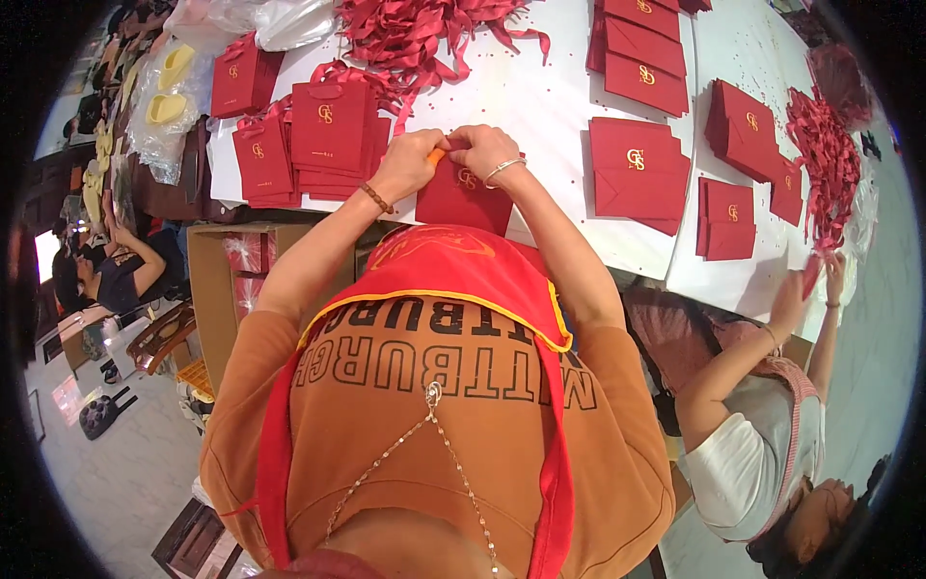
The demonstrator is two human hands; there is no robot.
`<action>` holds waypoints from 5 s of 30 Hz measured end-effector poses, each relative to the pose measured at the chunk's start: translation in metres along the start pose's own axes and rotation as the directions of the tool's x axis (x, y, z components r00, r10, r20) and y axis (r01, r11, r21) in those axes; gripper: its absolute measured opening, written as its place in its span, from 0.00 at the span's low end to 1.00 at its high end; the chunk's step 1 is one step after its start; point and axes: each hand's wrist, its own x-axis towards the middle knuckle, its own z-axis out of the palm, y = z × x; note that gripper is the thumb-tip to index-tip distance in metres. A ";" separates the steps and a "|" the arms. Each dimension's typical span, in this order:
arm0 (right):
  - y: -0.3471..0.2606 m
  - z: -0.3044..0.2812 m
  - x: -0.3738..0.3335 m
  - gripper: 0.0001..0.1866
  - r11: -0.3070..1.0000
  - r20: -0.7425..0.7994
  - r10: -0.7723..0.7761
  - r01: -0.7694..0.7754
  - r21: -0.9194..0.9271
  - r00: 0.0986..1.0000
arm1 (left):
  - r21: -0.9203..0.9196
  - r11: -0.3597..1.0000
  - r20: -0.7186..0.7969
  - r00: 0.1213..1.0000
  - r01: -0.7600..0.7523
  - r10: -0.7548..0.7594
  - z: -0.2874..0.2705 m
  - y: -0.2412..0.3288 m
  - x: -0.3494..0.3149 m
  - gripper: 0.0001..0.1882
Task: Tying ribbons and organizing red gift bags at a workstation.
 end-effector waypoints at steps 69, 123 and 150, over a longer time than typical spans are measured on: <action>-0.015 -0.008 -0.036 0.12 0.968 -0.181 -0.233 0.210 -0.138 0.956 | 0.410 0.897 0.192 0.946 0.163 -0.260 -0.024 -0.067 0.066 0.22; 0.043 -0.008 -0.036 0.17 0.993 -0.319 -0.022 -0.016 -0.117 0.947 | -0.760 0.501 0.306 0.908 0.413 -0.285 0.012 0.014 0.014 0.10; 0.045 -0.002 -0.029 0.13 0.917 -0.137 0.086 -0.025 0.398 0.987 | -0.100 0.987 0.045 0.992 0.124 -0.120 0.029 0.026 0.012 0.07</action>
